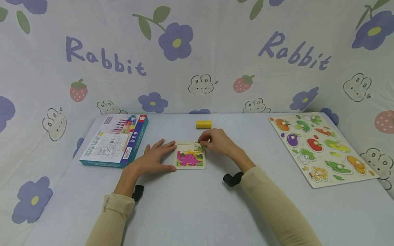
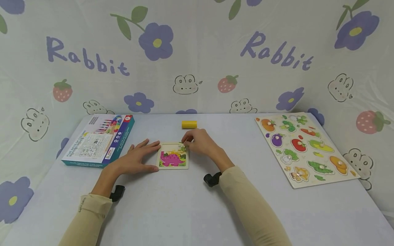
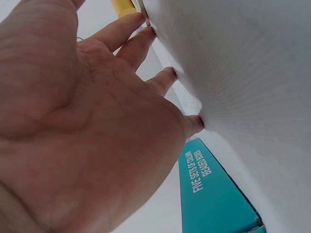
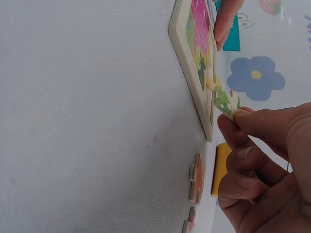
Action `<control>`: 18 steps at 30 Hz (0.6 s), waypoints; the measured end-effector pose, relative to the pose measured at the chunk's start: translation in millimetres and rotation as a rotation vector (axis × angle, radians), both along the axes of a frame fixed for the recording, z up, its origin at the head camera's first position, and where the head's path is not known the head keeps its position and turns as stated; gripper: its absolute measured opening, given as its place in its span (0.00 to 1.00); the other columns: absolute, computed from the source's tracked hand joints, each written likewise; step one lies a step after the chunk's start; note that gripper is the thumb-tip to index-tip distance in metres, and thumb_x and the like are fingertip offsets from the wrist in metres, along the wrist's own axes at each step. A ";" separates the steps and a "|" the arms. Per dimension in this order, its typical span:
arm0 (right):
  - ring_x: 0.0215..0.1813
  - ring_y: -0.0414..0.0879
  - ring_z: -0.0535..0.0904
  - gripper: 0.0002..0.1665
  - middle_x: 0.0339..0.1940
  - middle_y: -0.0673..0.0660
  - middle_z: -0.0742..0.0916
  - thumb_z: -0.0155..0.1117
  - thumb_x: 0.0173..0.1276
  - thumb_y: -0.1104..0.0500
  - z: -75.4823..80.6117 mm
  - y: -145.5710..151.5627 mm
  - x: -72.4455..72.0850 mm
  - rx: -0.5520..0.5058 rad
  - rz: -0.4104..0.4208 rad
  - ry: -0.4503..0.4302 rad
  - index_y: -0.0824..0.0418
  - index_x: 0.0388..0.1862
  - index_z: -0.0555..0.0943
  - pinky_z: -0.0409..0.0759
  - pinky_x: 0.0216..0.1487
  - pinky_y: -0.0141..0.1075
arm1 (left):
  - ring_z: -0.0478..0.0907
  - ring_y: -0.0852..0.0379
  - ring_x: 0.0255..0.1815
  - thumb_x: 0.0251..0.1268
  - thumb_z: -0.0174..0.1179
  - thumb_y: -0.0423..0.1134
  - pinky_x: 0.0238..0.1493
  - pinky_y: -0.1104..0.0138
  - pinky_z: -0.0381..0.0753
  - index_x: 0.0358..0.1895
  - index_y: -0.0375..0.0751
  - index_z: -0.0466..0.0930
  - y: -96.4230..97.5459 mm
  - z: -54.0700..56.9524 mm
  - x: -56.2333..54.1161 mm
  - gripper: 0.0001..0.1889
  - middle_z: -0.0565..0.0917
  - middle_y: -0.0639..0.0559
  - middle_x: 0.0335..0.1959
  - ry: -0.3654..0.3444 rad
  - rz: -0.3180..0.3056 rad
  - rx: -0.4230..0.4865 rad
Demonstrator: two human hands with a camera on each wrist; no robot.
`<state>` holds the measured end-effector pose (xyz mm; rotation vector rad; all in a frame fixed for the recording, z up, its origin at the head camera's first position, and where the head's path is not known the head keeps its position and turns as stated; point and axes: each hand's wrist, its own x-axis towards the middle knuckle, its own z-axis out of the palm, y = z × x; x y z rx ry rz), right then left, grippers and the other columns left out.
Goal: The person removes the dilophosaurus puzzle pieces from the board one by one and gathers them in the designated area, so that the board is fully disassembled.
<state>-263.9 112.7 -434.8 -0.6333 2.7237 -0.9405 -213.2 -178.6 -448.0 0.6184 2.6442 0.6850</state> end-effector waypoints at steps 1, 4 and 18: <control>0.40 0.46 0.78 0.10 0.46 0.55 0.92 0.67 0.77 0.60 -0.1 0.5 0.4 -0.004 0.000 0.004 0.58 0.52 0.90 0.78 0.39 0.32 | 0.37 0.36 0.91 0.67 0.70 0.58 0.84 0.27 0.29 0.85 0.50 0.60 0.1 0.1 0.1 0.47 0.55 0.51 0.89 0.001 -0.001 -0.001; 0.43 0.47 0.79 0.10 0.47 0.55 0.92 0.66 0.77 0.60 -0.5 2.8 1.1 -0.013 0.001 0.015 0.58 0.52 0.90 0.79 0.42 0.33 | 0.37 0.36 0.92 0.67 0.70 0.57 0.84 0.27 0.29 0.85 0.50 0.60 0.1 0.4 0.1 0.47 0.55 0.52 0.89 -0.003 0.001 -0.001; 0.44 0.49 0.80 0.09 0.48 0.56 0.91 0.66 0.77 0.60 0.2 39.2 2.6 -0.083 -0.085 -0.069 0.57 0.51 0.89 0.80 0.41 0.34 | 0.36 0.38 0.92 0.67 0.70 0.58 0.84 0.28 0.29 0.85 0.52 0.59 0.0 -1.3 -0.1 0.47 0.54 0.53 0.89 -0.004 0.005 -0.012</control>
